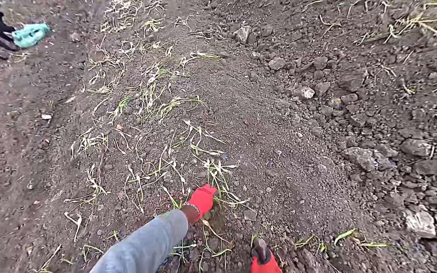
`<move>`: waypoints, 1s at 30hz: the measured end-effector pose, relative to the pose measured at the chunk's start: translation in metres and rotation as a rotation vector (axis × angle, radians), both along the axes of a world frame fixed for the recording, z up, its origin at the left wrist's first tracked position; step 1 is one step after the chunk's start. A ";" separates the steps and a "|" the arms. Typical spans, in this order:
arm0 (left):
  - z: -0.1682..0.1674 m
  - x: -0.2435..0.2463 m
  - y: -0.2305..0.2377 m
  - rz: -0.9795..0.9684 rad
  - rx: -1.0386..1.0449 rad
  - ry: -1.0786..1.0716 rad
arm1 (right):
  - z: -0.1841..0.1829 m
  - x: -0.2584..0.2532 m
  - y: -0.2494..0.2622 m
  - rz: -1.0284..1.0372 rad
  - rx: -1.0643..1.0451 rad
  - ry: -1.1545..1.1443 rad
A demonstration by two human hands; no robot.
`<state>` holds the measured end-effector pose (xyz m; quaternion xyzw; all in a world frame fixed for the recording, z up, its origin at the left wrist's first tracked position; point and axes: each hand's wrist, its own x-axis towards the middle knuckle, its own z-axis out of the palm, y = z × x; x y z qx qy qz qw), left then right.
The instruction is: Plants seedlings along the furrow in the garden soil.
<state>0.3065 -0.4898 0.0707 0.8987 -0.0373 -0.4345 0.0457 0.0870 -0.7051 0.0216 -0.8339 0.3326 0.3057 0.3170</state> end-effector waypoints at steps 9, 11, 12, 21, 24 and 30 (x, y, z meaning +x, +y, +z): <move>0.134 0.065 0.130 0.268 -0.004 -0.699 | -0.004 -0.011 0.007 -0.057 -0.052 -0.066; 0.126 0.025 0.155 0.277 0.041 -0.659 | -0.007 -0.009 0.013 -0.061 -0.064 -0.092; 0.110 -0.001 0.161 0.263 0.046 -0.595 | -0.008 -0.010 0.014 -0.066 -0.080 -0.094; -0.054 -0.154 0.033 0.513 -0.056 -0.140 | -0.012 -0.013 0.016 -0.084 -0.142 -0.154; -0.078 -0.155 0.020 0.526 -0.138 -0.233 | -0.013 -0.019 0.019 -0.134 -0.168 -0.162; -0.054 -0.126 0.064 0.385 -0.373 -0.283 | -0.013 -0.015 0.035 -0.194 -0.224 -0.141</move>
